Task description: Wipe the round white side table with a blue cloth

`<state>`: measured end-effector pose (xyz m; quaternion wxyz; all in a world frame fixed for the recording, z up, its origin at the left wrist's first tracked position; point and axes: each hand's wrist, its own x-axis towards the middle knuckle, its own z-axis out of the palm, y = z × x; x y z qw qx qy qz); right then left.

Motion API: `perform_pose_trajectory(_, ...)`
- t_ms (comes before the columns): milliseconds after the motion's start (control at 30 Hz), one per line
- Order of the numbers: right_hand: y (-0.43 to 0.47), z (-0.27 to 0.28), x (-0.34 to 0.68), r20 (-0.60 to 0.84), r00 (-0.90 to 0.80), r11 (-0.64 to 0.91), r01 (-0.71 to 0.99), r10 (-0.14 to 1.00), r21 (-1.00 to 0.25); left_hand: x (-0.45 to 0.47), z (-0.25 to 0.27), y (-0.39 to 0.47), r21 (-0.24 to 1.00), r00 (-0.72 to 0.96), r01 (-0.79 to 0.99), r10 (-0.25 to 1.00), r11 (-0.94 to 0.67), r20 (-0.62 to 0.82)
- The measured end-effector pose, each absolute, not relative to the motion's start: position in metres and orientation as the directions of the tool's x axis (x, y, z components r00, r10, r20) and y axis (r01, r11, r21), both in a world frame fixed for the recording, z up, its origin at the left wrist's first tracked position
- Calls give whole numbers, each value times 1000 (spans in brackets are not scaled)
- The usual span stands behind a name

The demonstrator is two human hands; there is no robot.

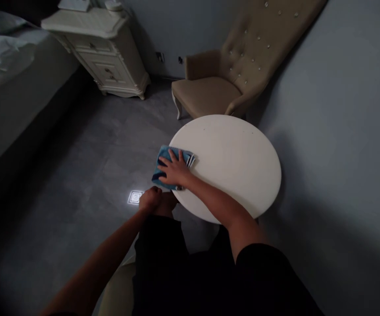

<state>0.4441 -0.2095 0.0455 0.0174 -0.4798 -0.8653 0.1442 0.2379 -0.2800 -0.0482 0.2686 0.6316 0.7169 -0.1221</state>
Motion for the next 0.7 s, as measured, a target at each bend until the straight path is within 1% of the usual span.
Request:
perform_pose_trajectory(67, -272, 49, 457, -94, -579, 539, 798, 810, -268, 232, -48, -283, 171, -43, 972, 844, 158, -534)
perform_pose_trajectory(167, -363, 48, 492, -76, -607, 574, 779, 791, -254, 231, -49, -287, 178, -63, 968, 854, 178, -516)
perform_pose_trajectory(267, -439, 40, 540, -52, -576, 556, 806, 816, -202, 237, -51, -289, 201, -63, 961, 861, 188, -505)
perform_pose_trajectory(333, -477, 33, 575, -30, -504, 493, 854, 863, -165, 242, -53, -290, 217, -48, 960, 867, 178, -496)
perform_pose_trajectory(400, -505, 25, 609, -18, -383, 377, 916, 924, -135, 245, -55, -289, 227, -34, 960, 871, 165, -490)
perform_pose_trajectory(467, -523, 18, 642, -8, -220, 218, 970, 975, -107, 247, -58, -287, 230, -25, 960, 867, 159, -497)
perform_pose_trajectory(533, -530, 10, 675, 23, -40, 42, 994, 999, -97, 249, -61, -285, 228, -20, 960, 858, 159, -512)
perform_pose_trajectory(633, -522, 1, 725, 101, 227, -211, 966, 969, -147, 250, -64, -283, 221, -23, 962, 853, 161, -521)
perform_pose_trajectory(700, -503, -2, 759, 125, 365, -335, 918, 923, -211, 251, -64, -282, 215, -27, 963, 853, 162, -520)
